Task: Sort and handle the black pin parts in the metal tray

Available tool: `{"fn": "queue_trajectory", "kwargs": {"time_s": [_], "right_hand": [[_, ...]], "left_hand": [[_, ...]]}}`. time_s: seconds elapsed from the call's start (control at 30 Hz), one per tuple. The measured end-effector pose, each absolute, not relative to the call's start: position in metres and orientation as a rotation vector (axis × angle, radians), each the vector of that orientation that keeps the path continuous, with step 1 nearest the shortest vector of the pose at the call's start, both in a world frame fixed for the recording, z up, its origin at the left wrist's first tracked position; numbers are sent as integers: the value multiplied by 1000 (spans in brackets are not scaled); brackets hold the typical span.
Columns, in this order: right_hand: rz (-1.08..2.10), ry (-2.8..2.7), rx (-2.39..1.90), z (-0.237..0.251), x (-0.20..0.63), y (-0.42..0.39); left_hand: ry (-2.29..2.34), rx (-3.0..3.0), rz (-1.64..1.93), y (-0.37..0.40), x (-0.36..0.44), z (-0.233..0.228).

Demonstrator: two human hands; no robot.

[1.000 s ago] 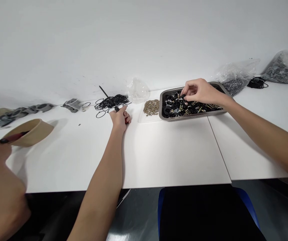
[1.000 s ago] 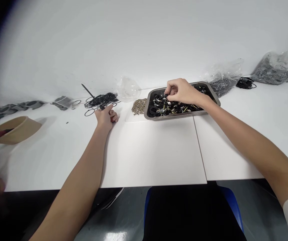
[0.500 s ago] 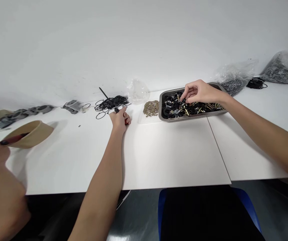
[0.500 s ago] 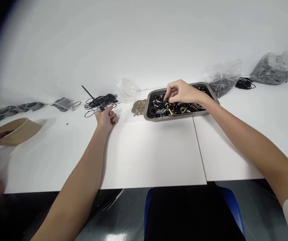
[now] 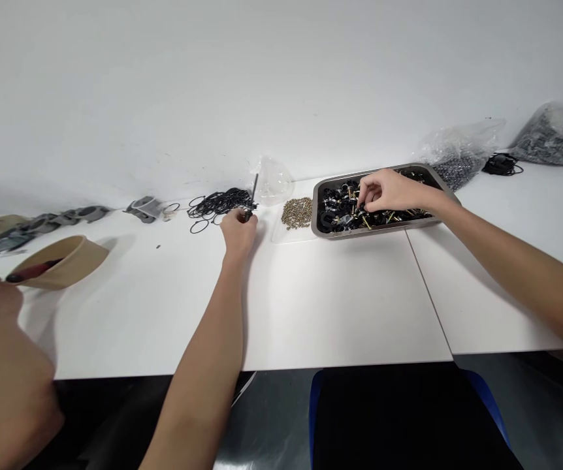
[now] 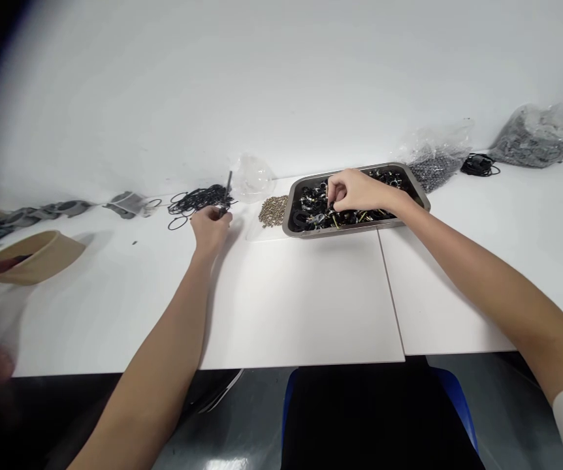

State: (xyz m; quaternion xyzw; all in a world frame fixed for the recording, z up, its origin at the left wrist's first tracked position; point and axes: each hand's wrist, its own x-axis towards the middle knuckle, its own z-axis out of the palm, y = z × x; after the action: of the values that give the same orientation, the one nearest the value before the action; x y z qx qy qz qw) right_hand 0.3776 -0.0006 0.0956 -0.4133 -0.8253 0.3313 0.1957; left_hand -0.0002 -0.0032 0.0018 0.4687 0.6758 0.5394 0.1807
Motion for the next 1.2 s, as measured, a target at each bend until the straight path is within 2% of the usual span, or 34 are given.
{"fn": "queue_trajectory", "kwargs": {"time_s": [0.27, 0.57, 0.73, 0.83, 1.0, 1.2], "right_hand": [[889, -2372, -1205, 93, 376, 1], [899, -2363, -1227, 88, 376, 4], [914, -2334, -1234, 83, 375, 6], [933, -2325, -1222, 83, 375, 6], [930, -2297, -1181, 88, 375, 3], [941, -2242, -1003, 94, 365, -7]], "left_hand": [[2374, 1587, 1132, 4, -17, -8], [2240, 1593, 1191, 5, -20, -7], [2338, 1683, 1003, 2, -12, 0], [2350, 1791, 1080, 0, 0, 8], [2162, 1938, 1356, -9, 40, 22], [1536, 2303, 1493, -39, 99, 42]]}}
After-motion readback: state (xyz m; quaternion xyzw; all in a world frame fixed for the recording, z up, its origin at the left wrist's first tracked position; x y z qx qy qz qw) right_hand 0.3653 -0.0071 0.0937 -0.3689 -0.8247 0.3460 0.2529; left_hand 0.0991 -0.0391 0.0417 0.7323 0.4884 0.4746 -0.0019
